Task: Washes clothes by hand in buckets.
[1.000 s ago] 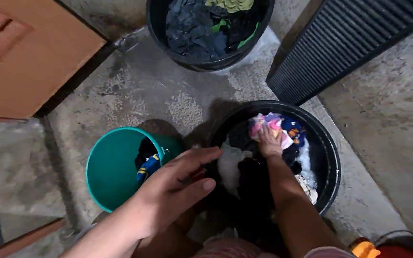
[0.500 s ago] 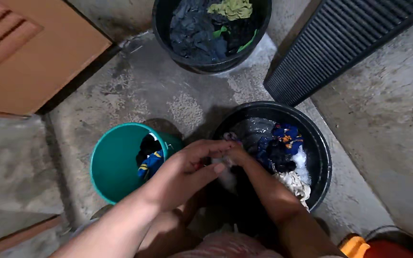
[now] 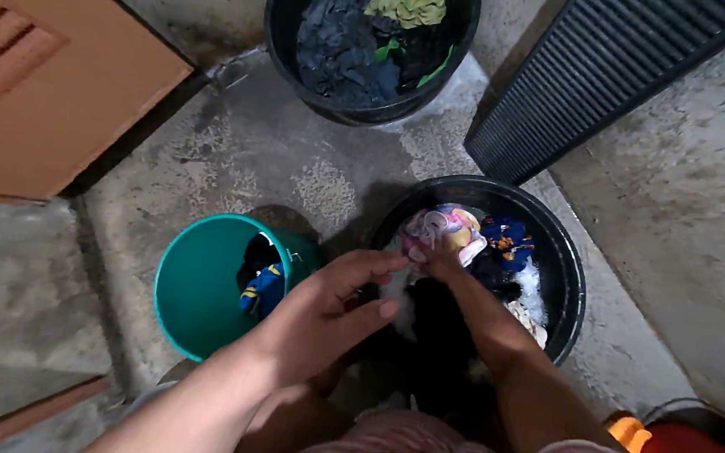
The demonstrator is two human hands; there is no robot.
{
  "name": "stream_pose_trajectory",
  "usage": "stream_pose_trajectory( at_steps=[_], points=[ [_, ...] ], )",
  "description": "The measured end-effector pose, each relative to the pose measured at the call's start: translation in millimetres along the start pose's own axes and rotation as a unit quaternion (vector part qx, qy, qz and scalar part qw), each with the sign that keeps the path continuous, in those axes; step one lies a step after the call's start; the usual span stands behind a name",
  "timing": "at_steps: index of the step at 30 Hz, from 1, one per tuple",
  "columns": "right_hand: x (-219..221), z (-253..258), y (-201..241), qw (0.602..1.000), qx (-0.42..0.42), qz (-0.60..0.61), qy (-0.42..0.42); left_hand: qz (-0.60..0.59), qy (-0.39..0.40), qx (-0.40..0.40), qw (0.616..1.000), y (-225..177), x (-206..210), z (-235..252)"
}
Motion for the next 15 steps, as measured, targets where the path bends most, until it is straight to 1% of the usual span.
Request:
stream_pose_trajectory(
  at_steps=[1,2,4,6,7,8,10,12,13,15],
  points=[
    [-11,4,-8,1.0,0.009,-0.027,0.008,-0.002,0.001,0.005,1.0,2,0,0],
    [-26,8,-16,0.999,0.03,-0.045,-0.008,-0.006,-0.001,0.01,1.0,4,-1,0],
    [-45,15,-31,0.99,0.085,-0.05,-0.096,-0.021,-0.008,0.017,1.0,6,-5,-1],
    [-37,24,-30,0.973,0.151,-0.031,-0.169,-0.035,-0.01,0.021,0.999,7,-5,-1],
    [-25,25,-23,0.971,0.166,-0.02,-0.172,-0.037,-0.007,0.021,0.999,7,-4,-1],
    [-11,22,-11,0.975,0.158,-0.024,-0.152,-0.035,-0.002,0.018,0.999,6,-2,-1],
    [17,13,7,0.99,0.087,-0.055,-0.097,-0.013,0.009,0.004,1.0,4,0,1],
    [33,4,24,0.998,0.04,-0.043,-0.027,0.018,0.014,-0.006,1.0,2,0,2],
    [37,0,32,0.999,0.03,-0.011,0.006,0.028,0.01,-0.006,1.0,1,0,2],
    [33,-12,40,0.989,0.032,0.136,0.051,0.028,-0.001,-0.006,1.0,0,1,2]
  ],
)
Point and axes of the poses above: each hand's wrist, its own z-axis towards the middle knuckle, its own x-axis out of the palm, y = z × x, the point moved 3 cm from there along z, towards the middle knuckle, and after that the axes turned 14 degrees about z, right-handed, at the moved point
